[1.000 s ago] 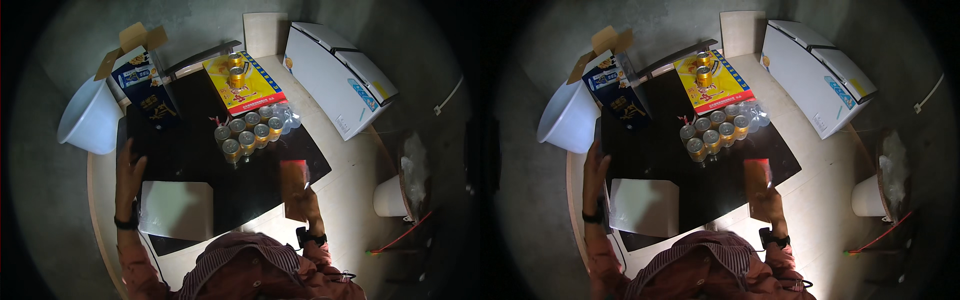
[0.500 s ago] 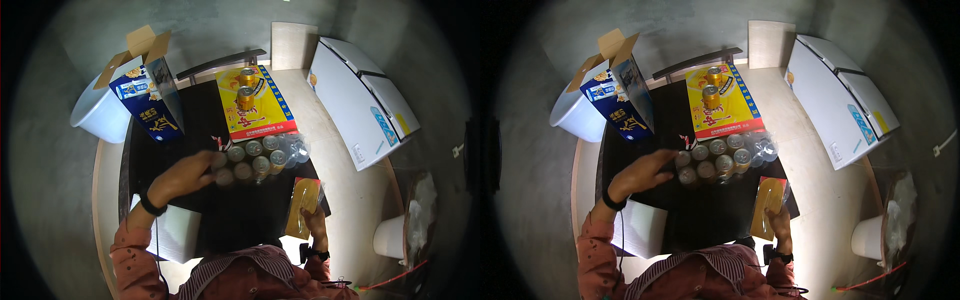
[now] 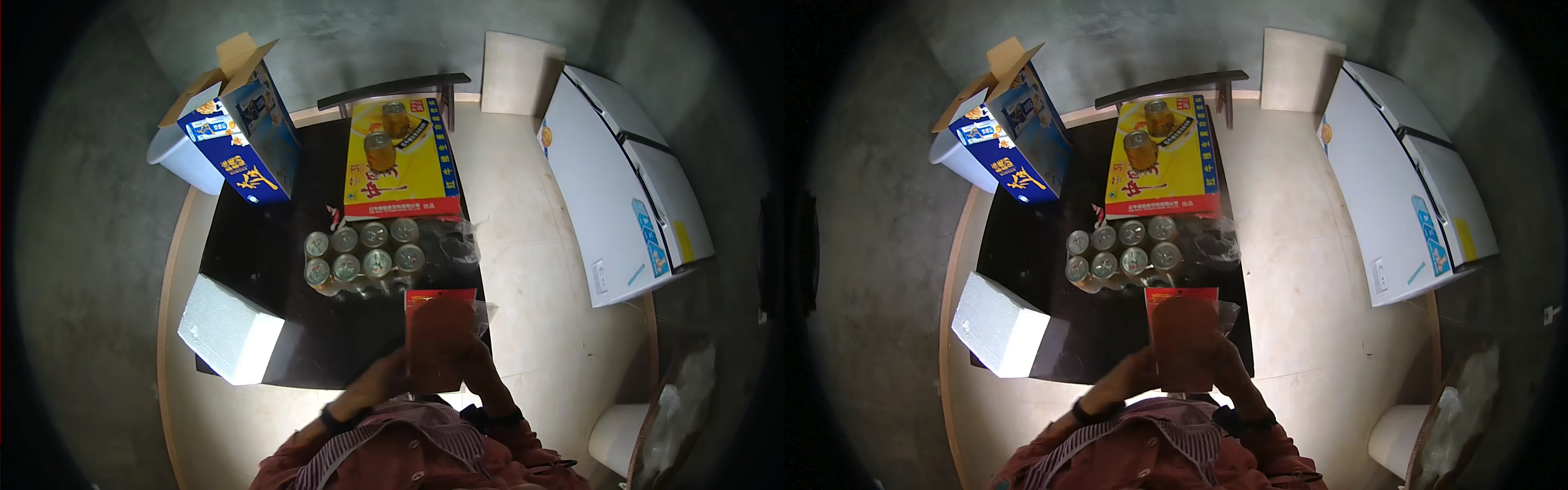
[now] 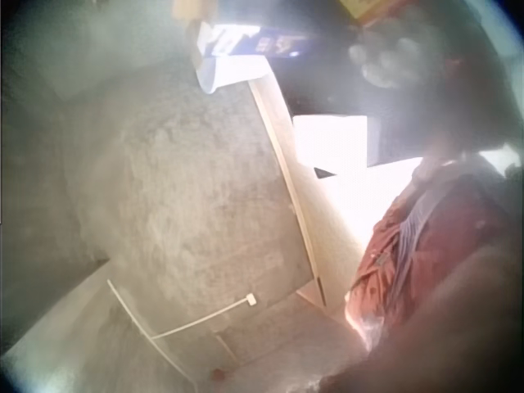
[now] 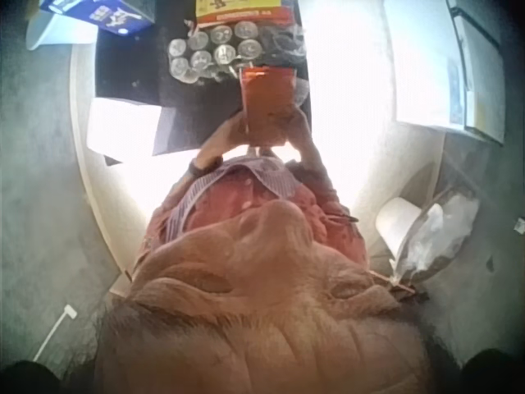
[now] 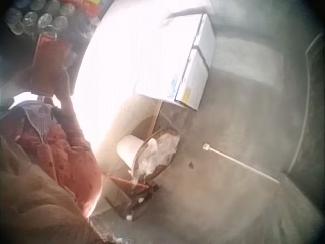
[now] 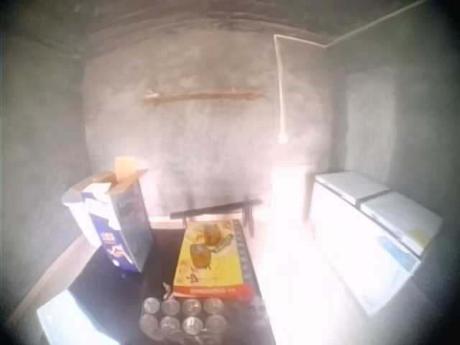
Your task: Organize items on a table, dispose of waste, and sweep the floor.
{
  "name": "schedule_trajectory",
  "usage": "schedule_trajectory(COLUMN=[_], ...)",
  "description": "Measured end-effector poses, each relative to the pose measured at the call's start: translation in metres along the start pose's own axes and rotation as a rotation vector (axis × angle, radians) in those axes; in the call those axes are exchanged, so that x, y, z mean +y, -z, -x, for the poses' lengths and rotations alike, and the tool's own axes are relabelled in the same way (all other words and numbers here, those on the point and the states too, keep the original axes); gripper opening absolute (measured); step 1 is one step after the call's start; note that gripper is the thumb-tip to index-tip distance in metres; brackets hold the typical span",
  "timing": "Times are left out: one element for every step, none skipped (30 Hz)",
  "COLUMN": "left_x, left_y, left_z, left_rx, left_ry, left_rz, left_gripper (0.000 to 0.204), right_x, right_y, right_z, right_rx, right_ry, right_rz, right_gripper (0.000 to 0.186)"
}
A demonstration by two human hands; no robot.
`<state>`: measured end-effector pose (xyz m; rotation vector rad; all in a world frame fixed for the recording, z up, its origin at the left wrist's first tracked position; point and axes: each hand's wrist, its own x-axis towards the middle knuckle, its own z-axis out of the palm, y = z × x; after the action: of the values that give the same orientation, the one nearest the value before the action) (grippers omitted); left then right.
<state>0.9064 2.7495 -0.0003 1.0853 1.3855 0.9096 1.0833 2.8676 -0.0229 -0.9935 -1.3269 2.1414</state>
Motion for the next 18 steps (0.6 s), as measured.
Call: schedule_trajectory(left_x=[0.001,0.003,0.005,-0.001,-0.01,-0.022,-0.047,-0.027,-0.029,-0.031,-0.036,-0.038,-0.038,-0.028,-0.016,-0.004,0.007,0.018], left_y=[-0.019,-0.035,-0.043,-0.048,-0.06,-0.075,-0.087,-0.088,-0.096,-0.105,-0.116,-0.126,-0.136,-0.143,-0.147,-0.151,-0.153,-0.158], left_z=[-0.007,-0.008,-0.013,-0.013,-0.018,-0.015,-0.016,-0.014,-0.014,-0.016,-0.019,-0.023,-0.029,-0.035,-0.038,-0.042,-0.048,-0.059], left_rx=[-0.015,-0.026,-0.067,-0.063,-0.075,-0.047,-0.021,-0.073,-0.065,-0.052,-0.033,-0.037,-0.041,-0.03,-0.031,-0.032,0.01,-0.018], left_ry=[0.001,0.137,0.182,0.246,0.18,0.124,-0.216,0.012,-0.007,-0.026,-0.032,-0.028,-0.027,-0.039,-0.041,-0.043,-0.06,-0.164], left_rz=[0.005,0.094,0.145,0.19,0.317,0.448,0.079,0.372,0.361,0.347,0.359,0.495,0.629,0.629,0.612,0.594,0.593,0.345], left_gripper=[0.056,0.053,0.051,0.05,0.043,0.037,0.037,0.038,0.038,0.038,0.038,0.036,0.035,0.035,0.04,0.045,0.045,0.046], right_x=[-0.015,-0.015,0.004,0.021,0.029,0.029,0.026,0.023,0.018,0.012,0.005,0.007,0.014,0.018,0.0,-0.009,-0.019,-0.027], right_y=[0.002,0.003,0.015,0.021,0.035,0.042,0.048,0.055,0.062,0.069,0.073,0.08,0.091,0.099,0.094,0.099,0.107,0.122], right_z=[0.013,0.02,0.036,0.035,0.047,0.058,0.069,0.075,0.08,0.084,0.089,0.09,0.089,0.086,0.079,0.072,0.066,0.062], right_rx=[0.008,-0.014,0.151,0.139,0.192,0.205,0.163,0.159,0.102,0.041,0.048,0.04,0.095,0.149,0.131,0.089,0.049,0.032], right_ry=[-0.037,-0.075,0.034,0.041,0.061,0.075,0.089,0.081,0.053,0.027,-0.009,0.006,0.158,0.308,0.264,0.281,0.38,0.475], right_rz=[0.314,0.623,0.408,0.415,0.448,0.479,0.526,0.542,0.623,0.703,0.73,0.742,0.819,0.889,0.78,0.78,0.812,0.844], right_gripper=[0.036,0.036,0.036,0.036,0.037,0.038,0.036,0.036,0.042,0.048,0.044,0.044,0.037,0.03,0.03,0.03,0.029,0.027])
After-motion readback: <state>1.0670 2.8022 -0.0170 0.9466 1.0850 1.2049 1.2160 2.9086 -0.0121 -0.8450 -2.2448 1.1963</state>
